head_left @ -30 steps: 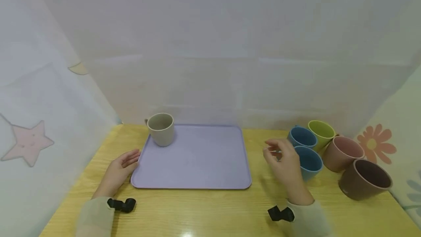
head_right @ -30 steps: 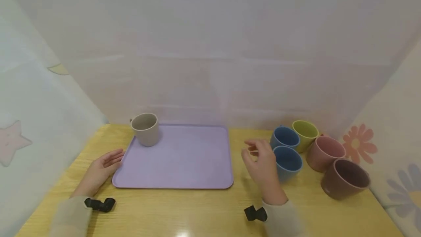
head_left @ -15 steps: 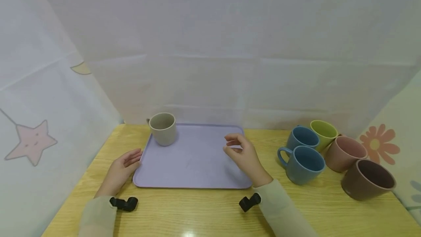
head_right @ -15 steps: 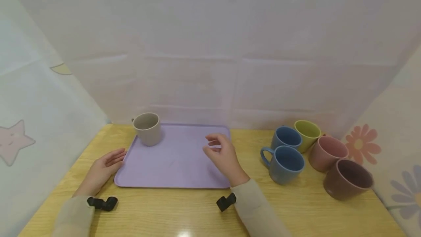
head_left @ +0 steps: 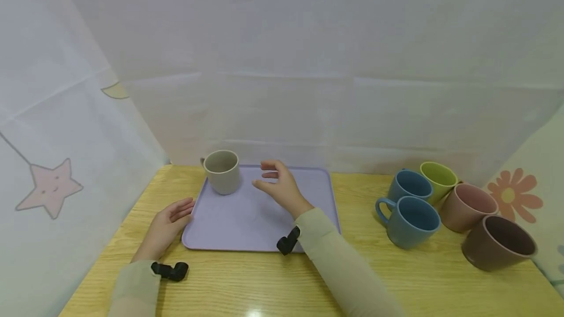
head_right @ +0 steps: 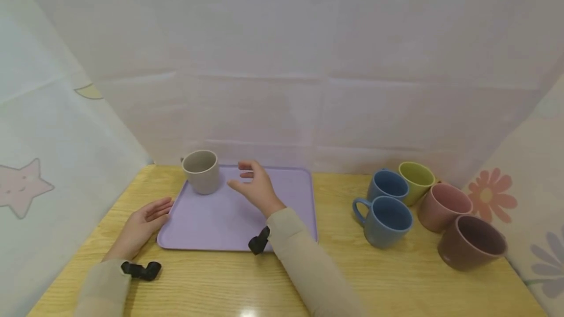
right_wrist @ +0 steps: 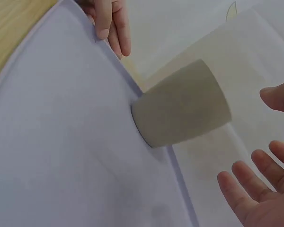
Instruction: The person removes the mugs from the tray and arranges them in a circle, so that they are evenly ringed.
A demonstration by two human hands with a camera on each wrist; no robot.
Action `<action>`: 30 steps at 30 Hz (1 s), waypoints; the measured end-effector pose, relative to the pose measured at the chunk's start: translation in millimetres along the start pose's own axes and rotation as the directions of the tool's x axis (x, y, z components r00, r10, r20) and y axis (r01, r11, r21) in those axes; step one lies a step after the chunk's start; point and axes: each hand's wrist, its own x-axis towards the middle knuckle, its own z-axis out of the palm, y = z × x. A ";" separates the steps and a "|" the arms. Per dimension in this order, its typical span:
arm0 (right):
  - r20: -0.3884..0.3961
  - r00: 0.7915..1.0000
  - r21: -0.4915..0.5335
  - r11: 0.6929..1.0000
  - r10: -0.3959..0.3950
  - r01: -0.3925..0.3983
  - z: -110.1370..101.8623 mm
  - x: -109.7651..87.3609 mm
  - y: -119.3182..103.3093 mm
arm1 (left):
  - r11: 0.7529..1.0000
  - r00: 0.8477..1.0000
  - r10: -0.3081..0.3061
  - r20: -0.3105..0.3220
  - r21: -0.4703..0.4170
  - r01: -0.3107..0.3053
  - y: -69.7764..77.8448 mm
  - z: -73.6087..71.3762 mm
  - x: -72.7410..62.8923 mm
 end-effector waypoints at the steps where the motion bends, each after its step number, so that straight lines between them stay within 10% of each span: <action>1: -0.006 1.000 0.002 1.000 0.018 -0.018 4.9 4.8 0.4 | 1.000 1.000 0.001 -0.001 -0.002 -0.001 0.1 -0.1 0.1; 12: -0.066 0.984 0.042 0.986 0.166 -0.164 60.5 34.8 2.7 | 1.000 1.000 0.006 0.003 -0.020 -0.006 -0.6 -1.3 0.3; 30: -0.095 0.988 -0.028 0.992 0.119 -0.123 96.3 50.8 -8.0 | 0.999 1.000 0.016 -0.010 -0.043 -0.016 1.1 2.0 -1.6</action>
